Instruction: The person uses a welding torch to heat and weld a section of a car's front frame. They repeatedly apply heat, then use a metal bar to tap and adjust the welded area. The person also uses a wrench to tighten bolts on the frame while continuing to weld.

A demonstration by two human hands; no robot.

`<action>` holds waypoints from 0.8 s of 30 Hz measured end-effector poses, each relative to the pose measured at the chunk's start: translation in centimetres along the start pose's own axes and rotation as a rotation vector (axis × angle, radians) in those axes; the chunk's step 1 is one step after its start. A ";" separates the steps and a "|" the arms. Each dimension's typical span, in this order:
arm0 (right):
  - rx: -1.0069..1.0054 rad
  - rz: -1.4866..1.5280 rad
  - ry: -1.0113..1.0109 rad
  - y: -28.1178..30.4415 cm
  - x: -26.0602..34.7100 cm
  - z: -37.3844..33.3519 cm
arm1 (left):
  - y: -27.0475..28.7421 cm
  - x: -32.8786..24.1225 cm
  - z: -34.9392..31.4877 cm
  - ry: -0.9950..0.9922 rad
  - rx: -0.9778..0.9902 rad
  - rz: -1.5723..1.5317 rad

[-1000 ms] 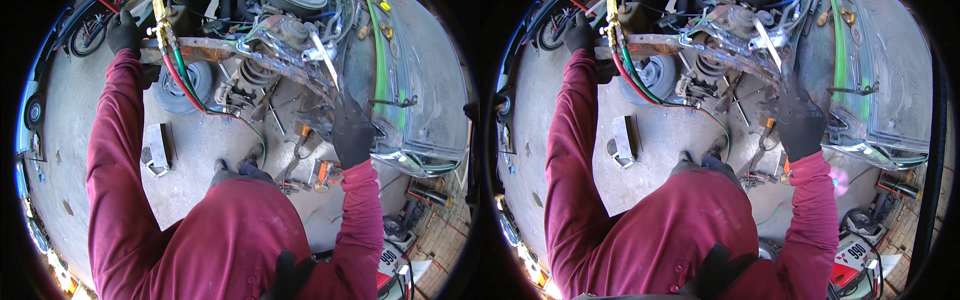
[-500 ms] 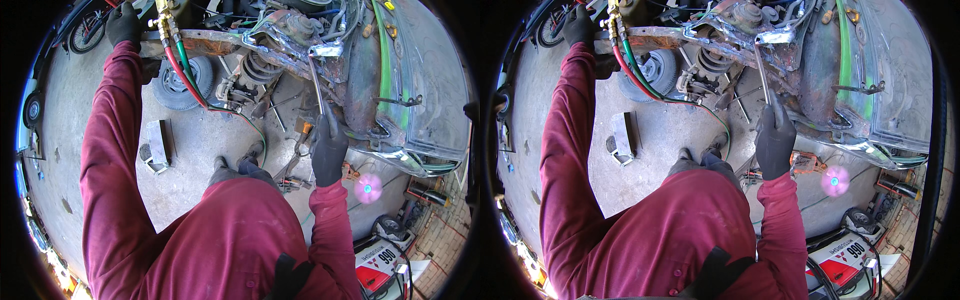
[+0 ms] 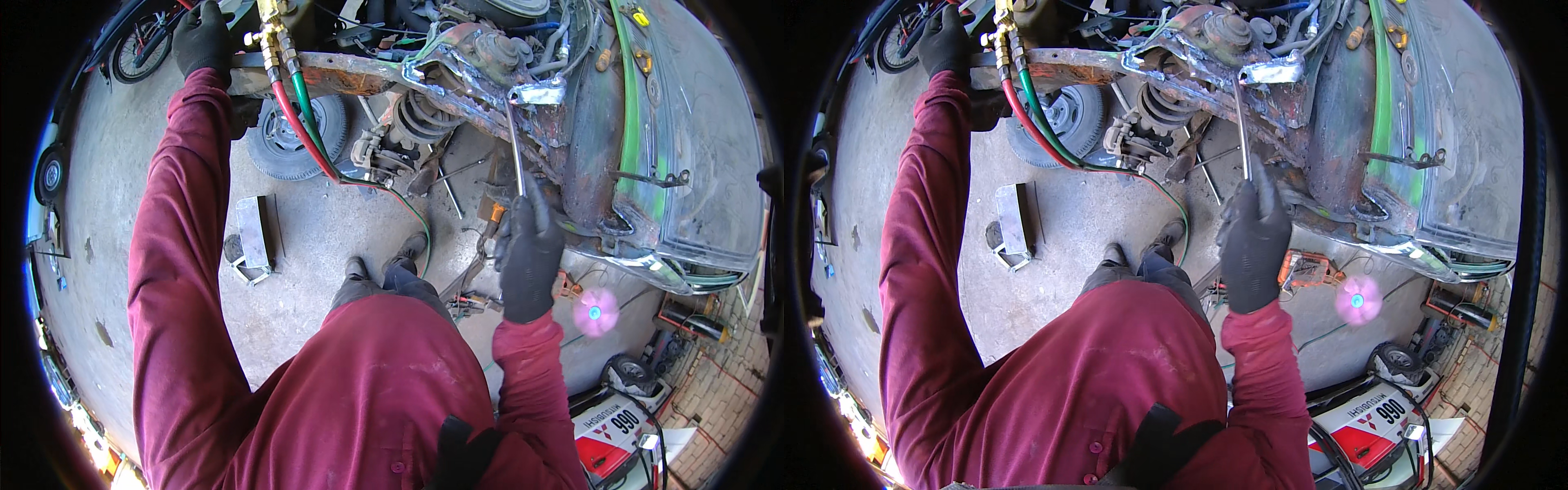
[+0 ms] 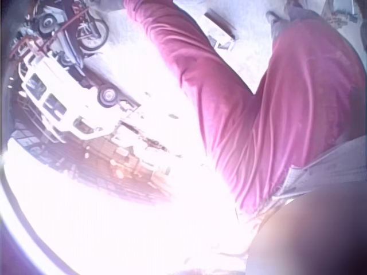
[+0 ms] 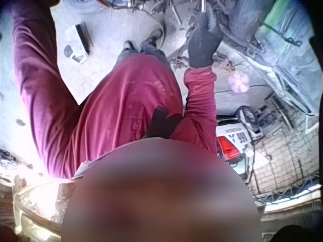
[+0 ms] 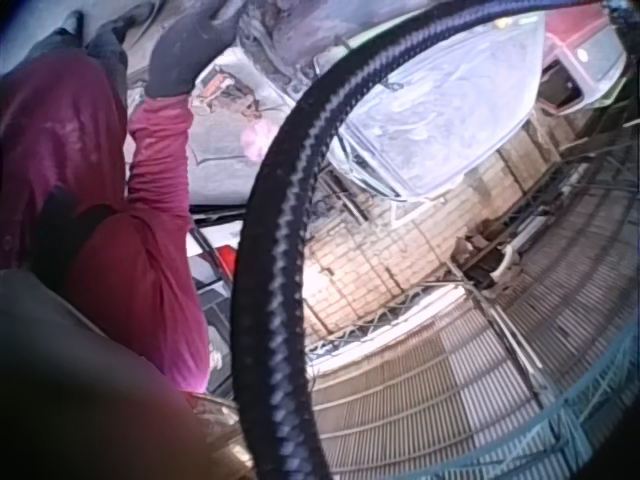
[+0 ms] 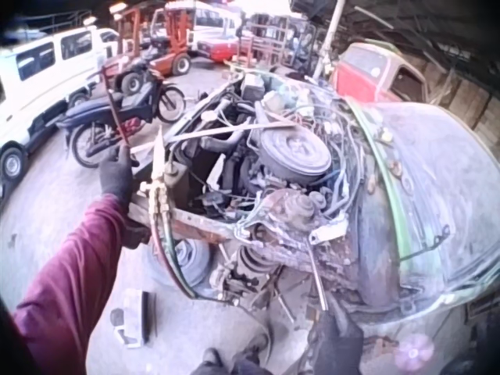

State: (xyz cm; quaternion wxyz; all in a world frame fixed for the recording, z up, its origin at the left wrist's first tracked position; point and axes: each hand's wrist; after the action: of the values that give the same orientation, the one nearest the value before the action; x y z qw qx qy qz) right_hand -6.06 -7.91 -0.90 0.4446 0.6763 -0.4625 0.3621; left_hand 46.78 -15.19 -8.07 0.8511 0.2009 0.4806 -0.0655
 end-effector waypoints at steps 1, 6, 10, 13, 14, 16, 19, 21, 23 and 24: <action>-0.030 0.011 0.003 -0.6 -0.8 -0.2 | 0.0 0.1 0.0 0.005 0.000 -0.003; -0.114 -0.153 0.147 -4.6 -4.7 0.5 | 0.8 0.8 0.6 0.071 0.044 0.129; -0.087 -0.096 0.117 -5.9 -5.1 0.8 | 0.8 0.8 0.5 0.077 0.024 0.270; -0.054 -0.046 0.026 -4.1 -3.4 0.2 | 0.4 0.5 0.1 0.100 0.010 0.182; -0.029 -0.017 -0.009 -3.0 -2.5 -0.1 | 0.4 0.3 -0.1 0.110 0.007 0.185; 0.061 0.089 0.032 -1.4 -0.9 -0.3 | 0.4 0.0 -0.2 0.119 -0.008 0.191; 0.031 -0.055 -0.062 -0.4 0.5 -0.2 | 0.6 -0.7 0.0 0.140 0.003 0.194; 0.006 -0.192 0.056 -0.7 0.5 0.4 | 0.5 -1.1 -0.2 0.163 0.028 0.165; -0.040 -0.404 0.144 -1.3 0.1 0.8 | 0.8 -1.3 -0.6 0.203 0.066 0.126; -0.051 -0.490 0.162 -1.3 0.0 1.0 | 0.8 -1.4 -0.6 0.176 0.054 0.132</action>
State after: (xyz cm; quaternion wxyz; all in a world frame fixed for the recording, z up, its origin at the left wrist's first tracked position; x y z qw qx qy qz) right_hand -4.78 -8.58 -1.57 0.5715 0.7256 -0.2566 0.2846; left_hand 45.80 -14.31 -6.98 0.8024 0.2598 0.5373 -0.0045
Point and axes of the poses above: each hand's wrist, its own z-axis towards the middle knuckle, its own y-axis out of the back of the hand, x = y × z, and after that the axes turned 5 degrees about x, right-handed
